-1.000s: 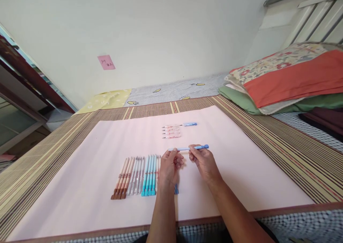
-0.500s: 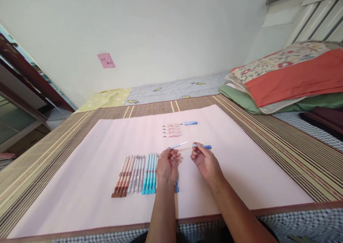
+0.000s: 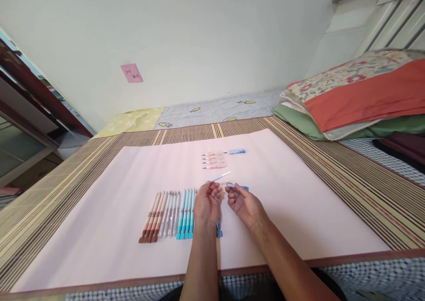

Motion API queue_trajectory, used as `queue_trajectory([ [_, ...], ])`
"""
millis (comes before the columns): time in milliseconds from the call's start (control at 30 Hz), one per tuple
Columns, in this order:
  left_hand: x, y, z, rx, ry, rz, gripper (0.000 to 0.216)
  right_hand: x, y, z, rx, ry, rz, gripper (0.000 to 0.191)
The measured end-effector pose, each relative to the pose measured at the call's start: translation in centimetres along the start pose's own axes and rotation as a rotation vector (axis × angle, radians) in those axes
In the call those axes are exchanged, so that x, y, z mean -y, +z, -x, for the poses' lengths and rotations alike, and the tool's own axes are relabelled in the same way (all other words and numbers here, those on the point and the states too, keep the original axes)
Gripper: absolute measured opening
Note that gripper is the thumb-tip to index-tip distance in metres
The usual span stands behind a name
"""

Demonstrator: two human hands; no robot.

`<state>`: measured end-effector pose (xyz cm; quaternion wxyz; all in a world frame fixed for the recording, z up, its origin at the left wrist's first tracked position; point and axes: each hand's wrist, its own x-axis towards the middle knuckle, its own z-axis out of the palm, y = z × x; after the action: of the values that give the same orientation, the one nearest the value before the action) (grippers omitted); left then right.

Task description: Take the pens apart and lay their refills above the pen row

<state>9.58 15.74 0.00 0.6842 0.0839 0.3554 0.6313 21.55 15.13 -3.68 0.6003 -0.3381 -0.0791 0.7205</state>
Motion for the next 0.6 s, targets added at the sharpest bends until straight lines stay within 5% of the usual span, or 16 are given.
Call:
queue_trajectory([
  [600,-0.4,-0.4,-0.2,0.032,0.198,0.193,0.012,-3.2,2.8,2.5,0.077,-0.021,0.071,0.037],
])
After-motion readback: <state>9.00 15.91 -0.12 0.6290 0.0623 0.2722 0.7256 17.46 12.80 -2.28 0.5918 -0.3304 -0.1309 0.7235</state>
